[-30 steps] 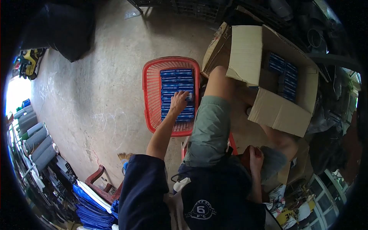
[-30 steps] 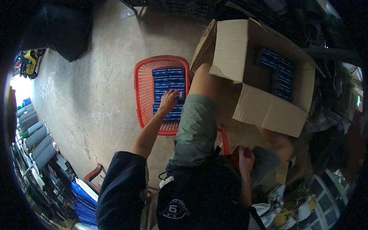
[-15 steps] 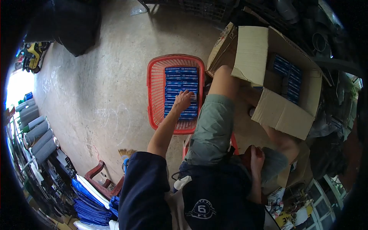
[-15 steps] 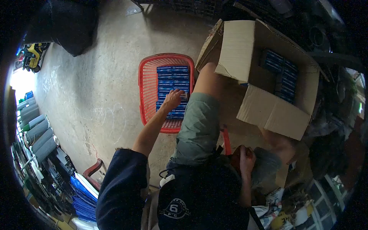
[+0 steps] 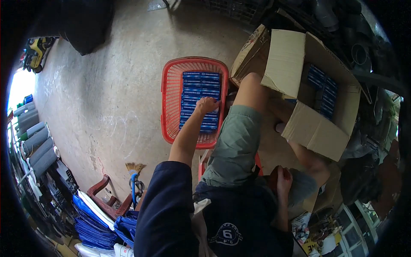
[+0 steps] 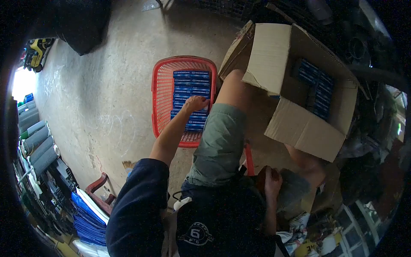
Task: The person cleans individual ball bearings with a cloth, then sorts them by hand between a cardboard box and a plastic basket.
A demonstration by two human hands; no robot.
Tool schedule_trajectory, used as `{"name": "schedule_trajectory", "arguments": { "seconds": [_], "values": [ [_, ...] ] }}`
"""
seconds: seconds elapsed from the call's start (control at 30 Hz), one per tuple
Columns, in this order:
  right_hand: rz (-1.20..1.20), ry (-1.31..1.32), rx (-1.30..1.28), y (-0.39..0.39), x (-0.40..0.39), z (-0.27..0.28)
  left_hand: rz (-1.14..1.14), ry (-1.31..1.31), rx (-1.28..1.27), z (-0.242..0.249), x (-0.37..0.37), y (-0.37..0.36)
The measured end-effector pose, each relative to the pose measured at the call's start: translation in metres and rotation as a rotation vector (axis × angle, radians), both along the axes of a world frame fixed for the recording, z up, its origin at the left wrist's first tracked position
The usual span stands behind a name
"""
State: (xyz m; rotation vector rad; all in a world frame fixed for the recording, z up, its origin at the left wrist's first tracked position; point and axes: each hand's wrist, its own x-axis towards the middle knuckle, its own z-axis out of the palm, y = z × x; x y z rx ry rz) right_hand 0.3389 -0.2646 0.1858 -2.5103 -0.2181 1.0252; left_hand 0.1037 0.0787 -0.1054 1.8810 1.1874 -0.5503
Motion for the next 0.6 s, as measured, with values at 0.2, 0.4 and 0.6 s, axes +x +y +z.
{"name": "schedule_trajectory", "arguments": {
  "seconds": [0.2, 0.4, 0.6],
  "values": [
    [0.059, 0.012, -0.056, 0.003, 0.003, 0.0, 0.025, 0.018, 0.054, 0.0, 0.004, -0.002],
    [0.009, -0.001, 0.06, 0.007, 0.003, 0.002, 0.151, -0.092, 0.155, 0.031, -0.005, 0.007],
    [0.001, 0.163, 0.094, 0.009, 0.057, -0.039, 0.381, -0.459, 0.342, 0.045, -0.055, 0.003]
  ]
}}
